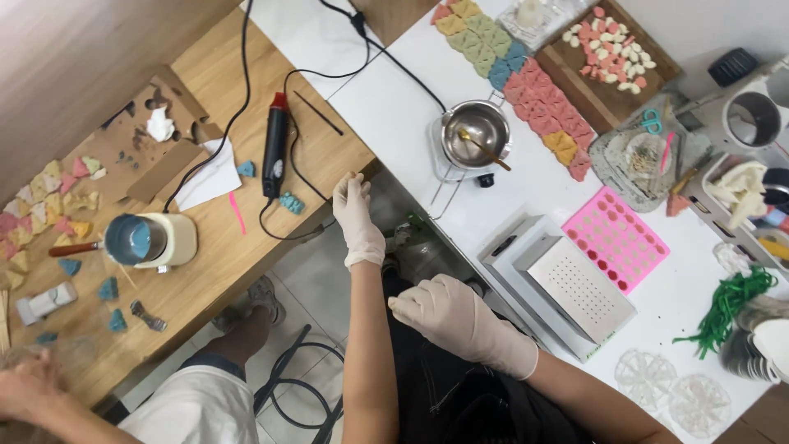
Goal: Remove small shaped wax melts from a pink silicone mold and place them onto a sorting tray.
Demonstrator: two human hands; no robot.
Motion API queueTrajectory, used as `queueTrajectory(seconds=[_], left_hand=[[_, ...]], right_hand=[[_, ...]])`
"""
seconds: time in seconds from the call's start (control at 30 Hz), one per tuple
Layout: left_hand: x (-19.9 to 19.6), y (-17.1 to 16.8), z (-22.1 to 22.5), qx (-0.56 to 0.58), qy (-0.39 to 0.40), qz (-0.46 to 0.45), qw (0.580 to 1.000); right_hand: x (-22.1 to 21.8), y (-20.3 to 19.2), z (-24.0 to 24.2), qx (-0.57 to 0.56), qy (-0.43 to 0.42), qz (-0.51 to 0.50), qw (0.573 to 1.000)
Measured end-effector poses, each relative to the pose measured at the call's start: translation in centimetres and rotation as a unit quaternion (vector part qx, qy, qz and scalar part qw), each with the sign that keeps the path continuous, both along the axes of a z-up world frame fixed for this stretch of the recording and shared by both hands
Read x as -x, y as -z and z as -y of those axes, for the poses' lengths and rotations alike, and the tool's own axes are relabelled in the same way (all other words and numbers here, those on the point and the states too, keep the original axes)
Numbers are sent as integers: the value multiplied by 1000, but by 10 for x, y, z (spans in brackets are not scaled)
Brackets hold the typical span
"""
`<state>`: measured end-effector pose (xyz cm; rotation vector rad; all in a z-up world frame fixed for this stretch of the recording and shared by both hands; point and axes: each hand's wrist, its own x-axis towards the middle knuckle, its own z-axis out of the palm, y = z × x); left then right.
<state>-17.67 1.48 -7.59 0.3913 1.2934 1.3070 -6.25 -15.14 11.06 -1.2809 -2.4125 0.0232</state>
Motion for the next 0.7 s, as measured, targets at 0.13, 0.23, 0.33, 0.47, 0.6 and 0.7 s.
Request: queueTrajectory(seconds=[0.13, 0.23, 0.33, 0.47, 0.6, 0.7], left_hand=[[51, 64, -8, 0, -42, -76, 996], [81, 70, -16, 77, -64, -338, 936], [96, 64, -32, 183, -19, -526, 830], [99, 81, -45, 221, 19, -568, 793], [100, 108, -43, 201, 6, -590, 782], [101, 101, -25, 170, 10, -606, 777]], right_hand=[[7, 4, -6, 97, -99, -64, 988], [3, 13, -13, 121, -94, -69, 986], [-2, 20, -23, 200, -26, -121, 972], [2, 11, -31, 190, 79, -61, 977], [7, 4, -39, 198, 145, -61, 967], [7, 5, -39, 196, 181, -80, 960]])
